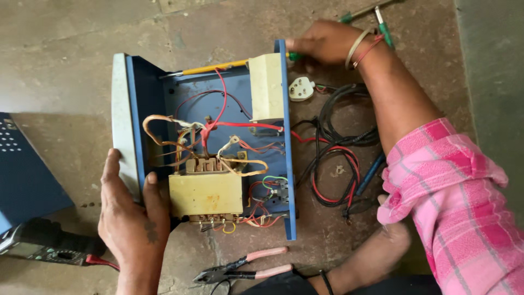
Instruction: The person sits on the floor and works on a disassembled blue electronic device, likely a battery charger. They use a screwdriver to manipulate internal wires and components, including a transformer and a circuit board. The person also handles a white plastic casing containing a green circuit board, using the screwdriver to adjust connections.
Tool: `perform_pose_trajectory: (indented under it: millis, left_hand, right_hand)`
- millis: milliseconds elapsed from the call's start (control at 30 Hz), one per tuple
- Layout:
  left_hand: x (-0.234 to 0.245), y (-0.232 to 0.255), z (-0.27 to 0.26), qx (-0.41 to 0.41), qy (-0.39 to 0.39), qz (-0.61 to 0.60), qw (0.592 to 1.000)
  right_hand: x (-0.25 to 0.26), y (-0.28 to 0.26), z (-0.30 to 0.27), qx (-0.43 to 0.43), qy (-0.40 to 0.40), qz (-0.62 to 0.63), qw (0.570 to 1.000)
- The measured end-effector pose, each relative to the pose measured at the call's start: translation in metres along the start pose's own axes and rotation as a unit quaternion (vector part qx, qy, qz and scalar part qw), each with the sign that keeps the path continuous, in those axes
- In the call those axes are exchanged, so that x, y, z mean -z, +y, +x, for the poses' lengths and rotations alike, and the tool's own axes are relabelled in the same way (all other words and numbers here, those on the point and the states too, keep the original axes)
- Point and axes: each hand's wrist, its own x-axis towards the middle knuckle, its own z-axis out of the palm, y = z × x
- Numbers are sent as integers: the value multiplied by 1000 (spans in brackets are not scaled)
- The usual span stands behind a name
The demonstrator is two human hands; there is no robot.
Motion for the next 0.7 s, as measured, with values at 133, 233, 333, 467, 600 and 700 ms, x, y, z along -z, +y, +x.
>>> perform_pose_trajectory:
  millis: [133,233,333,467,600,700]
  left_hand:
    - [-1,0,0,-18,9,-12,1000]
    - [-1,1,0,-17,9,-6,1000]
    - [-1,1,1,0,1,-11,1000]
    - [-2,-1,0,-24,10,-1,1000]
    - [-1,-2,-1,-15,8,-7,1000]
    - [-1,0,0,-11,4,-8,1000]
  right_hand:
    - [-2,2,-2,-19,-13,-31,999]
    - [-12,8,-13,107,89,-73,988]
    - [-16,15,-14,204,146,-80,965]
    - [-11,21,-7,213,118,-91,966]
    - [-9,21,3,96,52,-175,978]
    - [-11,23,-5,164,106,-174,965]
